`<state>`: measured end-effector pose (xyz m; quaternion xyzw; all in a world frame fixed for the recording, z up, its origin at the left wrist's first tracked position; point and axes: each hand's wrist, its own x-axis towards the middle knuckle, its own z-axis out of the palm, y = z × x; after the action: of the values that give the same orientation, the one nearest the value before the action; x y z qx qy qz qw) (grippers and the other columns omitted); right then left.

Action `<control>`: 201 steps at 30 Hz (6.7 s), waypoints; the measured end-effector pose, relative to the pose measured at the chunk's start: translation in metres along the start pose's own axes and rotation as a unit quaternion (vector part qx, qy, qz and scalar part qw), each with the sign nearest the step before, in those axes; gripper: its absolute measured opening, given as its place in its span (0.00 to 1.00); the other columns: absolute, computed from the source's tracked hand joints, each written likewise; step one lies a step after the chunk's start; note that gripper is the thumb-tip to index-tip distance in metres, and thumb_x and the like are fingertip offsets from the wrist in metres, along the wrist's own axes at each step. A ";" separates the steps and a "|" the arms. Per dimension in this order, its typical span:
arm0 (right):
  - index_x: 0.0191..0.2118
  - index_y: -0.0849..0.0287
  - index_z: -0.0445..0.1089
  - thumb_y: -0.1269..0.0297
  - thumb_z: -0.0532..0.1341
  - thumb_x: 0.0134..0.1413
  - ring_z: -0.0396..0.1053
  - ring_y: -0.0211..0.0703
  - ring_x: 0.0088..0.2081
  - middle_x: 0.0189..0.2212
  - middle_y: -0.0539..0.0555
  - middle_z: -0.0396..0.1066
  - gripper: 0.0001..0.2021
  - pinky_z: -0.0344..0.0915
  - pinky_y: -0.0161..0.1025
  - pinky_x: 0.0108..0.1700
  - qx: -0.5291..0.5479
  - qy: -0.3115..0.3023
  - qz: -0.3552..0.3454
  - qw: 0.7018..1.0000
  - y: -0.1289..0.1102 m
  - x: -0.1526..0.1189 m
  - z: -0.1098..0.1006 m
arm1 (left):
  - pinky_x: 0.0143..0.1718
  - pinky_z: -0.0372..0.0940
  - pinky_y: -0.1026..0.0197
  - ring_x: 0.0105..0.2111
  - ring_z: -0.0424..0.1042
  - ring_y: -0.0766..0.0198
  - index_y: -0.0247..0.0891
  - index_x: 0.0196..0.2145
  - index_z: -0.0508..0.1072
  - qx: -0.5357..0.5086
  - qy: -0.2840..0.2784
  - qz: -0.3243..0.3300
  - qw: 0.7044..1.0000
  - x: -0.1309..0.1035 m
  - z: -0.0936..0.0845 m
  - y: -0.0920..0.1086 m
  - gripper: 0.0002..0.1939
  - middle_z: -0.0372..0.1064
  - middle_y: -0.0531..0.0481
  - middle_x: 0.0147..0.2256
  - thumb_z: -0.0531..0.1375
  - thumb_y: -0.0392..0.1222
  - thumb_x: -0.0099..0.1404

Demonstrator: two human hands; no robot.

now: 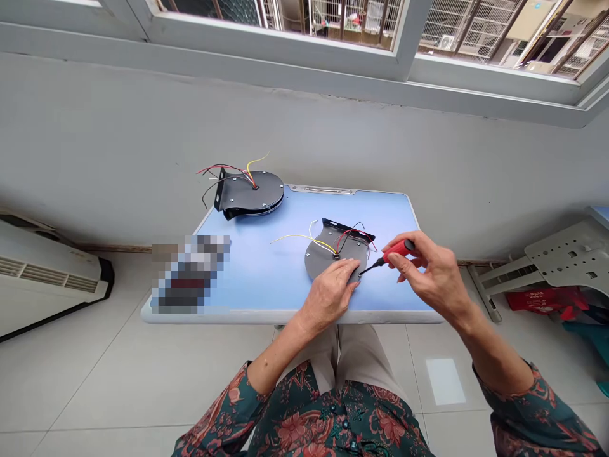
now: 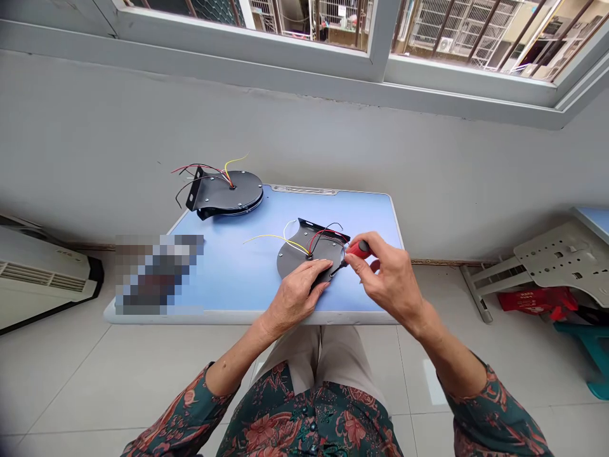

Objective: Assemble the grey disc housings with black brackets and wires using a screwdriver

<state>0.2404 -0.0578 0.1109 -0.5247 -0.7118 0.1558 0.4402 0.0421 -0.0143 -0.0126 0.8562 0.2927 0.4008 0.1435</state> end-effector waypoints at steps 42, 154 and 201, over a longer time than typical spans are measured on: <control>0.34 0.57 0.71 0.78 0.66 0.48 0.59 0.39 0.28 0.31 0.53 0.70 0.09 0.44 0.39 0.27 -0.406 -0.399 -0.186 0.801 -0.061 0.085 -0.007 | 0.54 0.68 0.56 0.49 0.76 0.55 0.40 0.33 0.80 -0.185 -0.095 -0.117 0.971 0.045 -0.010 -0.010 0.06 0.80 0.49 0.36 0.62 0.37 0.68; 0.48 0.53 0.74 0.59 0.67 0.55 0.73 0.40 0.35 0.36 0.50 0.73 0.14 0.74 0.41 0.40 0.098 0.081 0.032 0.991 0.018 0.034 0.025 | 0.57 0.68 0.52 0.56 0.70 0.53 0.39 0.47 0.73 -0.040 -0.122 -0.052 0.990 0.039 0.003 -0.007 0.17 0.77 0.45 0.42 0.56 0.24 0.65; 0.40 0.55 0.71 0.60 0.72 0.47 0.75 0.43 0.36 0.34 0.52 0.72 0.15 0.75 0.41 0.31 0.557 0.278 0.221 0.750 0.153 0.060 0.045 | 0.50 0.73 0.47 0.51 0.73 0.54 0.37 0.57 0.70 0.149 -0.208 -0.311 0.915 0.192 0.010 -0.116 0.20 0.69 0.42 0.55 0.61 0.48 0.72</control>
<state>0.2947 0.0671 0.0084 -0.3490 -0.2085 0.4648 0.7865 0.1026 0.1955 0.0412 0.7974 0.5641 0.1007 0.1893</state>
